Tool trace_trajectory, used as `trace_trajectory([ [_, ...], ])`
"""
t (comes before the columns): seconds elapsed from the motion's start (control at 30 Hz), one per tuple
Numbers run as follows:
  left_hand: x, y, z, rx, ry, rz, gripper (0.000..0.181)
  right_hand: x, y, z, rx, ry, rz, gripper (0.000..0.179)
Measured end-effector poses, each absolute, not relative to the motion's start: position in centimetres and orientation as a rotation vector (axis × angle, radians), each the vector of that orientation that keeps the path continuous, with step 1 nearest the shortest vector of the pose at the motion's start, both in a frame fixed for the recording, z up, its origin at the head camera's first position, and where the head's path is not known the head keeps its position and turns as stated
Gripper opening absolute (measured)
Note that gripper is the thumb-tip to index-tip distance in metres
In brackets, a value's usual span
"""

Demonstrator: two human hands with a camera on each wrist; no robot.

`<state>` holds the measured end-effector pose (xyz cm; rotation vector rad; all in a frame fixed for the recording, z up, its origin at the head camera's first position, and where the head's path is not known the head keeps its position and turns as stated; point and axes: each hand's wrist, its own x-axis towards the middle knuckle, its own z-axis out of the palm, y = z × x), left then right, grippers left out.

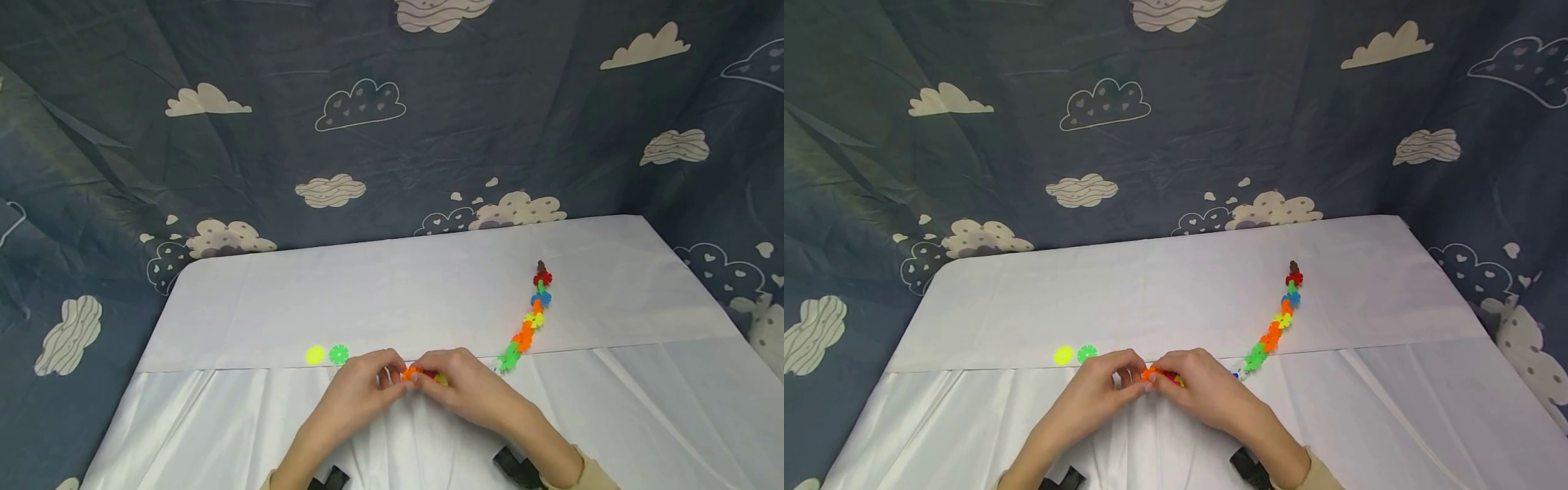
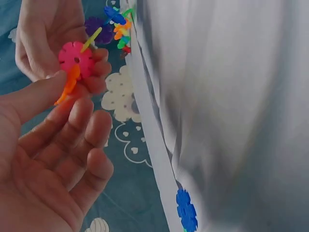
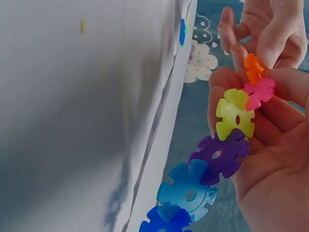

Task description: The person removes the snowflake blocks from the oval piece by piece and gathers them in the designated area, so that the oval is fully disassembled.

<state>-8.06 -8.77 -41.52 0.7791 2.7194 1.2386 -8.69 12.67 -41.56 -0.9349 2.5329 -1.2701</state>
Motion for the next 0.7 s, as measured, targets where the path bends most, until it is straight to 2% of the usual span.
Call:
trace_trajectory([
  [0.17, -7.9, -8.3, -41.6, 0.778, 2.775, 1.156, 0.022, -8.5, 12.4, -41.5, -0.945, 2.513, -1.266, 0.018],
  [0.33, -7.9, -8.4, -41.8, 0.777, 2.704, 1.208, 0.016, -8.4, 12.4, -41.5, -0.904, 2.545, -1.244, 0.027],
  [0.47, -8.2, -8.8, -41.9, 0.633, 2.565, 1.357, 0.015, -8.5, 12.6, -41.4, -0.864, 2.584, -1.240, 0.031],
  [0.7, -8.8, -9.5, -41.8, 0.379, 2.185, 1.736, 0.023, -8.6, 13.0, -41.1, -0.895, 2.644, -1.231, 0.018],
])
